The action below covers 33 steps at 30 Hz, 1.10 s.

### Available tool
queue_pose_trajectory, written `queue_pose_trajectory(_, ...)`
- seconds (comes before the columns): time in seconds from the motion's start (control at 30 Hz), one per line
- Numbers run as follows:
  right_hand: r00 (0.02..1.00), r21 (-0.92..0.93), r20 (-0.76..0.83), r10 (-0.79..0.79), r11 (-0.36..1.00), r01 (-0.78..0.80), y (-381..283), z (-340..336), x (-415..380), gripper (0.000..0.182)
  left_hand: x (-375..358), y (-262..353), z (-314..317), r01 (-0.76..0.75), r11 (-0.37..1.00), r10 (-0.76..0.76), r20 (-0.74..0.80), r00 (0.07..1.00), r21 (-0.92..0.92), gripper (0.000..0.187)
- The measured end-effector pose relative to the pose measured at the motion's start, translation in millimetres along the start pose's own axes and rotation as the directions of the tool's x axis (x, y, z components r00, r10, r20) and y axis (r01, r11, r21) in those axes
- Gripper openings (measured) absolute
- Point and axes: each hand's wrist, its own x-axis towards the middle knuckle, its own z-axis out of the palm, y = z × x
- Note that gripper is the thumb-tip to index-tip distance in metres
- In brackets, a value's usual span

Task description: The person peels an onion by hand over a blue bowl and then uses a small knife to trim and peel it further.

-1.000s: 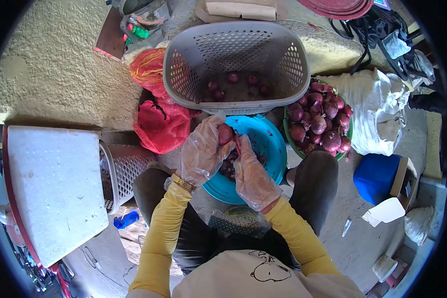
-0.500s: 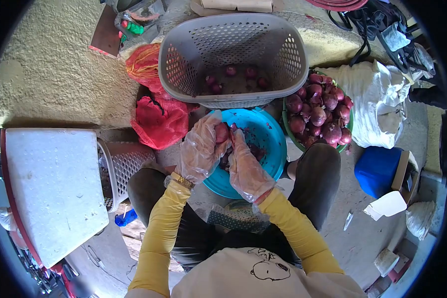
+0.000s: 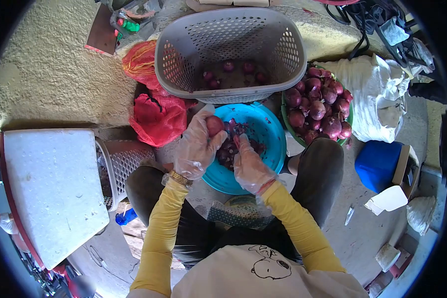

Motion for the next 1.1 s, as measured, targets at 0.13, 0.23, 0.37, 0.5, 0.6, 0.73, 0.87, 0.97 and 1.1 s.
queue_pose_trajectory(0.13,0.998,-0.047,0.038,0.041,0.998,-0.040,12,-9,3,0.054,-4,-15,-6,0.328,0.825,-0.321,0.097,0.942,-0.461,0.057)
queue_pose_trajectory(0.23,1.000,0.145,-0.016,-0.011,0.989,0.013,17,-12,10,0.051,-2,-19,-7,0.392,0.618,-0.401,0.155,0.903,-0.681,0.057)
queue_pose_trajectory(0.37,0.995,0.668,0.002,-0.100,0.740,0.073,-15,-36,3,0.038,-3,-30,-12,0.392,0.201,-0.430,0.279,0.859,-0.898,0.056)
queue_pose_trajectory(0.5,0.988,0.564,-0.048,-0.145,0.813,0.146,-19,-46,3,0.041,2,-28,-15,0.402,0.055,-0.462,0.333,0.822,-0.914,0.055)
queue_pose_trajectory(0.6,0.937,0.201,-0.095,-0.336,0.916,0.348,-29,-70,8,0.036,1,-27,-14,0.428,-0.066,-0.426,0.413,0.805,-0.902,0.054)
queue_pose_trajectory(0.73,0.929,-0.045,0.084,-0.360,0.930,0.364,-73,-109,22,0.048,0,-27,-16,0.387,-0.085,-0.351,0.391,0.851,-0.918,0.053)
queue_pose_trajectory(0.87,0.926,0.020,0.154,-0.345,0.938,0.346,-69,-103,48,0.062,2,-19,-9,0.360,-0.083,-0.526,0.347,0.776,-0.929,0.055)
queue_pose_trajectory(0.97,0.937,-0.034,0.179,-0.299,0.950,0.309,-65,-99,52,0.065,12,-21,-13,0.403,-0.333,-0.426,0.518,0.742,-0.852,0.055)
queue_pose_trajectory(1.1,0.965,0.172,0.128,-0.229,0.963,0.206,-45,-86,56,0.050,18,-20,-5,0.369,-0.450,-0.261,0.515,0.817,-0.813,0.054)
